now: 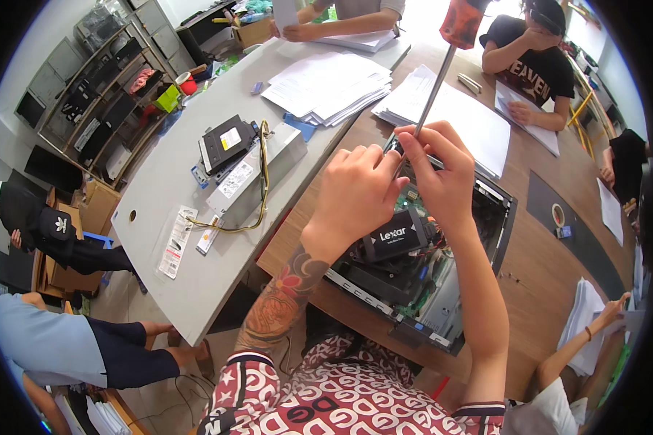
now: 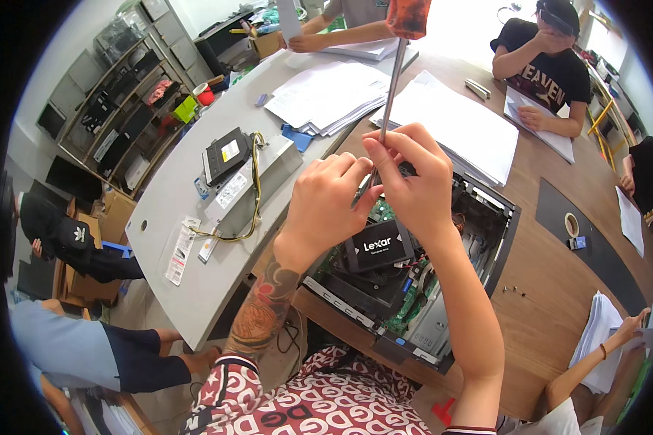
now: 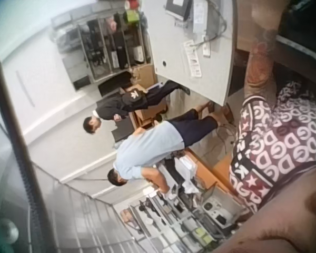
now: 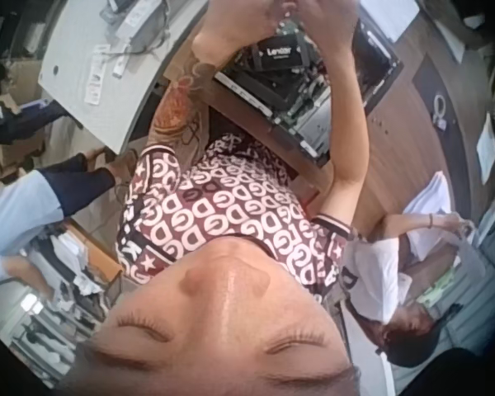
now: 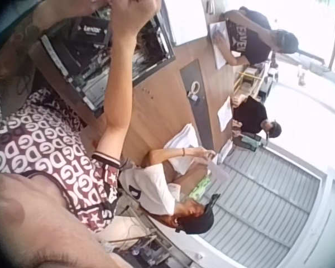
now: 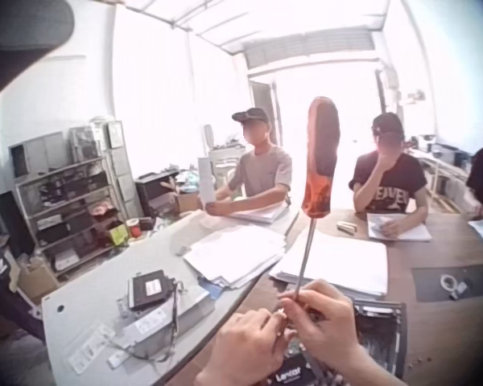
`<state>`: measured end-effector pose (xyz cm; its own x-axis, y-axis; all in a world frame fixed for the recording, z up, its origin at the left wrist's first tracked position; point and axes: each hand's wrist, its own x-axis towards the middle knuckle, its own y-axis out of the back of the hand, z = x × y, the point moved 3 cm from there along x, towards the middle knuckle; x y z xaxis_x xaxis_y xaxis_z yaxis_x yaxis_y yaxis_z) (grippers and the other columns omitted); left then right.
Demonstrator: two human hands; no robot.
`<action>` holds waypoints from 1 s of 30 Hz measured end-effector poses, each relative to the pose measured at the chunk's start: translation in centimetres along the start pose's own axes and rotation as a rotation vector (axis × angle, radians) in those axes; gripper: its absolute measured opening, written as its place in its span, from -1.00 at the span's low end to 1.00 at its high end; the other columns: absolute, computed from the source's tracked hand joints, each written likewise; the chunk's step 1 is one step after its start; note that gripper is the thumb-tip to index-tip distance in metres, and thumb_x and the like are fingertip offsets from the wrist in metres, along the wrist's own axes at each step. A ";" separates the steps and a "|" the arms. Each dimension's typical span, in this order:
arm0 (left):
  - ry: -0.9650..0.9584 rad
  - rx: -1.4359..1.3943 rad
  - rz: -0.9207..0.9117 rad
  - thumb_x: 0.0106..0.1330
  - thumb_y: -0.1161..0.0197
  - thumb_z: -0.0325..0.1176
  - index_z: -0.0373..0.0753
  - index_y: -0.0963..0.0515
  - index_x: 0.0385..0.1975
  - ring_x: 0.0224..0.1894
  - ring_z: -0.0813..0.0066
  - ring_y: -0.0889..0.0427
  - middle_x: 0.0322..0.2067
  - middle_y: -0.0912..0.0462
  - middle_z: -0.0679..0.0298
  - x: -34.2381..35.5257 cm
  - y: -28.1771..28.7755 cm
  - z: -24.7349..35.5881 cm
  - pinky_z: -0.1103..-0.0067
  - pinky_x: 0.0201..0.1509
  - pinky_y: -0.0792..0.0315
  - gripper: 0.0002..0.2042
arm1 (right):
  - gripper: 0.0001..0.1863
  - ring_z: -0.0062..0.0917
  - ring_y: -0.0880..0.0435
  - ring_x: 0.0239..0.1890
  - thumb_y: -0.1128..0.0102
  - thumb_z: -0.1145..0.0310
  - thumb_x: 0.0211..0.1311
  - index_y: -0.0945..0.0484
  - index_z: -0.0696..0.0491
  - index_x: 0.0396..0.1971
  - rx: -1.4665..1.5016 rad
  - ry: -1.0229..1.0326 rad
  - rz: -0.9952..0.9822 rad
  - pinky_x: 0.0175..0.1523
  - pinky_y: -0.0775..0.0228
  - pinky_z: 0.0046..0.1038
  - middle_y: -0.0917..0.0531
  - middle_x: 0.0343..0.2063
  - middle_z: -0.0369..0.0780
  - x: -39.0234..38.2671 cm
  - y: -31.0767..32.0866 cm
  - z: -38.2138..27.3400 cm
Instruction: The person uses a screwdriver to work on the internal components of an open computer tower while others work at the same table.
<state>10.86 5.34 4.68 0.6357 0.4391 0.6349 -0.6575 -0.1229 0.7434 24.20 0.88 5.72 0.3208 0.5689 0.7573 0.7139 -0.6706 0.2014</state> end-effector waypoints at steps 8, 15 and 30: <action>-0.052 0.054 -0.080 0.11 -0.41 -0.22 -0.24 -0.57 -0.29 -0.29 0.22 -0.60 -0.40 -0.58 0.22 0.0 0.2 -1.0 0.35 -0.18 -0.42 -0.72 | -0.89 -0.65 -0.54 -0.50 -0.38 0.47 0.16 -0.71 0.15 -0.32 -0.017 0.061 -0.031 -0.36 -0.39 -0.58 -0.61 -0.47 -0.27 0.1 0.0 -0.4; -0.107 0.051 -0.123 0.13 -0.39 -0.22 -0.23 -0.57 -0.51 -0.37 0.27 -0.60 -0.55 -0.55 0.26 -0.2 0.4 -1.1 0.38 -0.23 -0.43 -0.78 | -0.89 -0.65 -0.53 -0.51 -0.37 0.45 0.19 -0.69 0.16 -0.33 -0.023 0.100 -0.045 -0.38 -0.39 -0.57 -0.59 -0.48 -0.28 0.0 0.0 -0.6; -0.312 -0.265 -0.065 0.07 -0.29 -0.44 -0.22 -0.47 -0.69 -0.54 0.26 -0.55 -0.67 -0.50 0.24 0.2 3.6 -0.6 0.42 -0.40 -0.38 -0.83 | -0.92 -0.64 -0.51 -0.56 -0.35 0.48 0.20 -0.67 0.17 -0.36 -0.033 0.117 -0.035 -0.44 -0.35 -0.58 -0.57 -0.52 -0.27 -0.2 -0.5 -1.0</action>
<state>8.37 5.51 7.41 0.7447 0.1429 0.6520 -0.6674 0.1471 0.7300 23.21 0.61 6.08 0.2194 0.5343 0.8163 0.7021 -0.6674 0.2481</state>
